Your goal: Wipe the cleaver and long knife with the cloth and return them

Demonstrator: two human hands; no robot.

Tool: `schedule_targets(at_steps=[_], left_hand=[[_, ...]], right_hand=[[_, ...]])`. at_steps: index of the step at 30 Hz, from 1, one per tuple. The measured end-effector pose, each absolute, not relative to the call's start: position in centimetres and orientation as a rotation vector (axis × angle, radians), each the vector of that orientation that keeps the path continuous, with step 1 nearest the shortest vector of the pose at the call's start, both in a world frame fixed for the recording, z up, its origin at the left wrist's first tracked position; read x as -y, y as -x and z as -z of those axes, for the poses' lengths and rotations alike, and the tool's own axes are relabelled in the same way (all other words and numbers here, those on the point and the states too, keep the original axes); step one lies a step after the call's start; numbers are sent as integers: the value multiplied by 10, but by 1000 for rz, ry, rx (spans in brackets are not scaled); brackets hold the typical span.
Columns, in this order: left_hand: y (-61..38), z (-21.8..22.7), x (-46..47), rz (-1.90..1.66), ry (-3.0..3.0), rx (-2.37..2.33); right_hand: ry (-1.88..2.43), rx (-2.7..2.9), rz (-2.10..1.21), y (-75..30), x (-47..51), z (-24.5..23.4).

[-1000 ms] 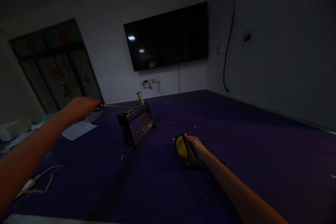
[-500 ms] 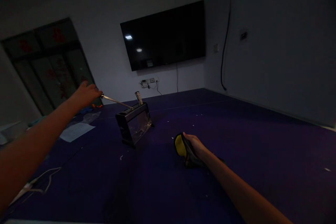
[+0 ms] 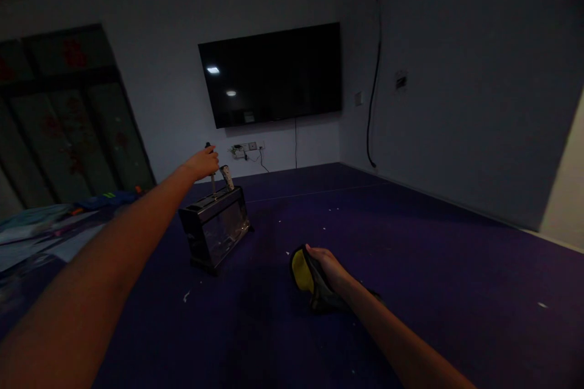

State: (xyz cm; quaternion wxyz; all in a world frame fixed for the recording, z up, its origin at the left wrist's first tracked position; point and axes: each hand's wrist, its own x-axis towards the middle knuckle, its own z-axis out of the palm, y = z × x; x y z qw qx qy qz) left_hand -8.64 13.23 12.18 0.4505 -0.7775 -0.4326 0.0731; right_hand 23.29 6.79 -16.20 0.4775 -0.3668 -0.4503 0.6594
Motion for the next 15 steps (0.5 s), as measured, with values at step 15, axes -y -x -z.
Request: schedule_targets(at_steps=[15], left_hand=[[89, -59, -131, -120, 2026, 1167]], right_hand=[[871, 1119, -1608, -234, -72, 168]])
